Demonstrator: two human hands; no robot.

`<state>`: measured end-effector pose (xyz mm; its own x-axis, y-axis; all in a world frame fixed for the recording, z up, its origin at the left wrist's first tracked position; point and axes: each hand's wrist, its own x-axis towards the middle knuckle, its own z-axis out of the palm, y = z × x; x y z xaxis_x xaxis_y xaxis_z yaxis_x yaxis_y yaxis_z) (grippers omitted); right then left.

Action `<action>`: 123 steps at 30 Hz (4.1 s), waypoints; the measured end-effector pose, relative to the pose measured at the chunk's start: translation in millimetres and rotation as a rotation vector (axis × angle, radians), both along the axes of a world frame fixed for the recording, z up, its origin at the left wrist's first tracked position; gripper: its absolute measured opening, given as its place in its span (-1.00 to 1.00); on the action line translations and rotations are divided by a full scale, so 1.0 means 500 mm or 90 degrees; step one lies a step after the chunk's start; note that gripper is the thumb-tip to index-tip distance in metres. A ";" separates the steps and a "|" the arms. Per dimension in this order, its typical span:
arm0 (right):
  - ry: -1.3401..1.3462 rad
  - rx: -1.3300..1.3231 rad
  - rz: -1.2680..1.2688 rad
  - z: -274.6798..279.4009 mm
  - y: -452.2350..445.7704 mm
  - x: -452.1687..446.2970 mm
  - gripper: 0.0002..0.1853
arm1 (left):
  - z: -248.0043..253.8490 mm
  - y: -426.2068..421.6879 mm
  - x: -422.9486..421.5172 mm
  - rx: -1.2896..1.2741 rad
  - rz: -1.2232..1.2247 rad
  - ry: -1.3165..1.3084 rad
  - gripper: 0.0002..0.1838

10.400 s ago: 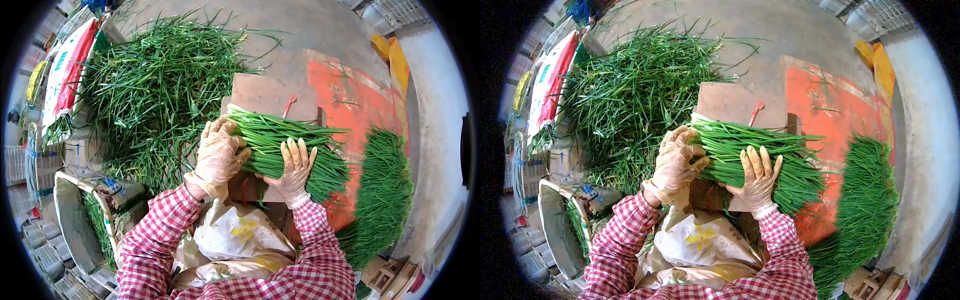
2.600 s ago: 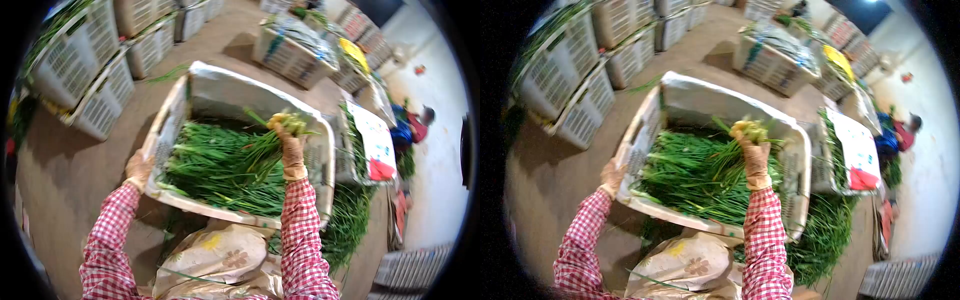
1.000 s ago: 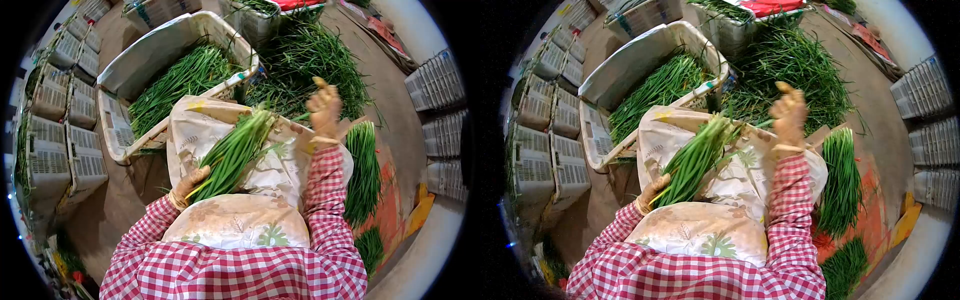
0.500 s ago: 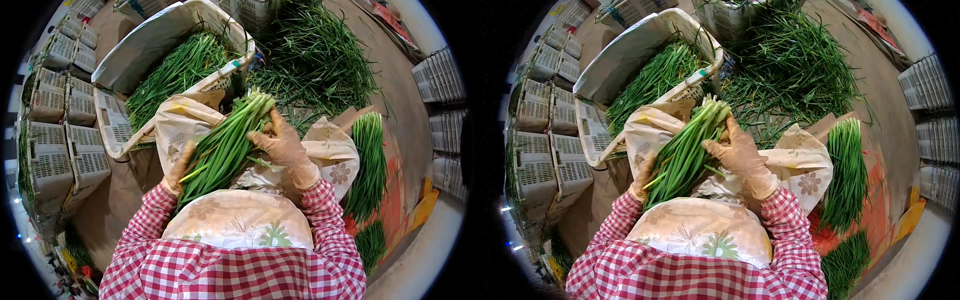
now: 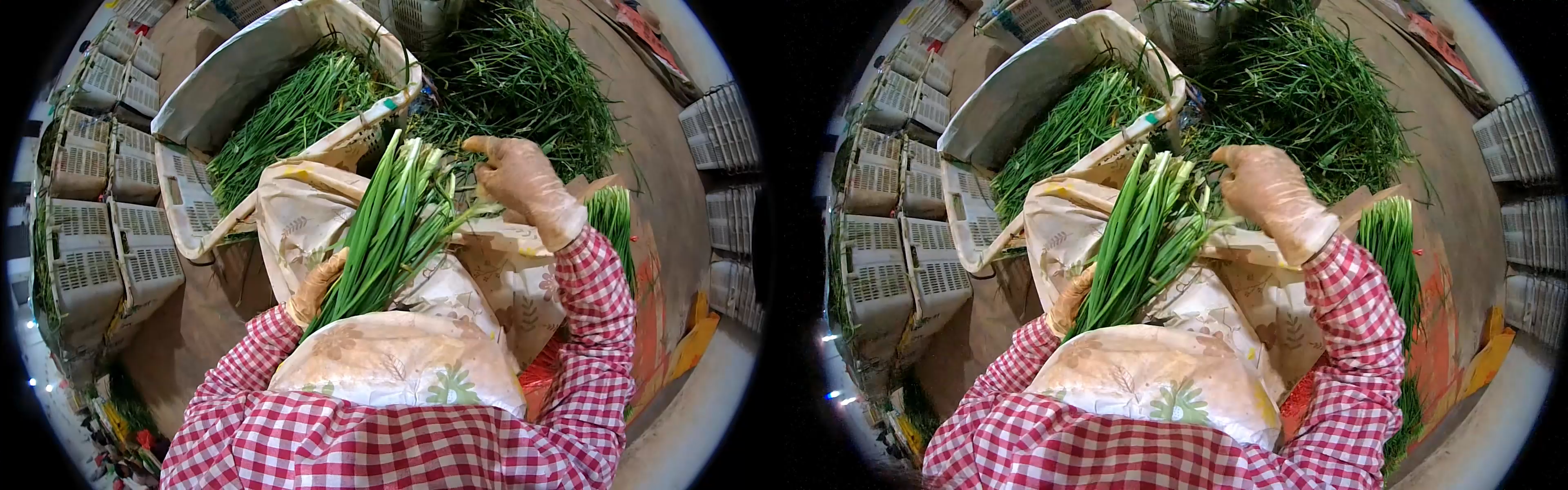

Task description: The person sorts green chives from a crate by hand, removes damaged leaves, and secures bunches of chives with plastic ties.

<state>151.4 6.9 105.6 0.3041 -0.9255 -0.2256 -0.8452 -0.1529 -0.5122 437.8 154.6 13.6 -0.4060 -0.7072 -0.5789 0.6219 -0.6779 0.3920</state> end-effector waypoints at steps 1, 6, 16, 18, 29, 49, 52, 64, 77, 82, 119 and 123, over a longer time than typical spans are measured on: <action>0.015 -0.064 0.033 -0.013 -0.003 -0.009 -0.66 | -0.010 0.007 0.012 0.004 0.001 0.000 -0.60; -0.574 -0.073 -0.216 0.015 -0.014 -0.033 -0.63 | -0.007 0.013 0.021 -0.030 -0.004 0.054 -0.57; -0.450 0.212 -0.096 0.001 0.130 0.126 -0.35 | 0.050 0.017 0.077 -0.067 -0.009 0.077 -0.56; -0.385 0.255 -0.069 0.045 0.115 0.112 -0.45 | -0.029 0.054 0.115 -0.159 0.001 -0.087 -0.57; 0.129 -0.595 -0.075 -0.014 -0.104 -0.065 -0.62 | -0.093 0.099 0.114 -0.172 -0.003 -0.163 -0.64; 0.327 -0.467 -0.163 -0.054 -0.117 -0.177 -0.73 | -0.189 0.131 0.135 -0.293 0.085 -0.304 -0.54; 0.149 -0.014 -0.268 -0.007 -0.043 -0.118 -0.48 | -0.137 0.105 0.106 -0.134 0.182 -0.058 -0.46; -0.304 -0.344 -0.263 -0.004 -0.060 -0.090 -0.79 | -0.219 0.126 0.156 -0.187 0.189 -0.088 -0.31; 0.147 0.008 0.394 0.007 -0.038 0.130 -0.43 | 0.019 0.094 0.084 -0.242 0.076 -0.076 -0.14; -0.279 0.196 0.280 -0.027 -0.029 0.134 -0.65 | 0.014 0.099 0.094 -0.231 0.010 -0.057 -0.11; -0.797 0.428 -0.110 -0.099 0.142 0.004 -0.29 | 0.045 0.078 0.082 -0.254 -0.040 -0.118 -0.21; -1.063 0.531 -0.171 -0.066 0.206 0.159 -0.36 | 0.155 0.037 0.007 -0.356 -0.155 -0.293 -0.22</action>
<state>231.0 109.9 72.6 0.5415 -0.8037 -0.2469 0.5763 0.5686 -0.5869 441.2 172.9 91.2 -0.3928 -0.8662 -0.3090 0.1713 -0.3990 0.9008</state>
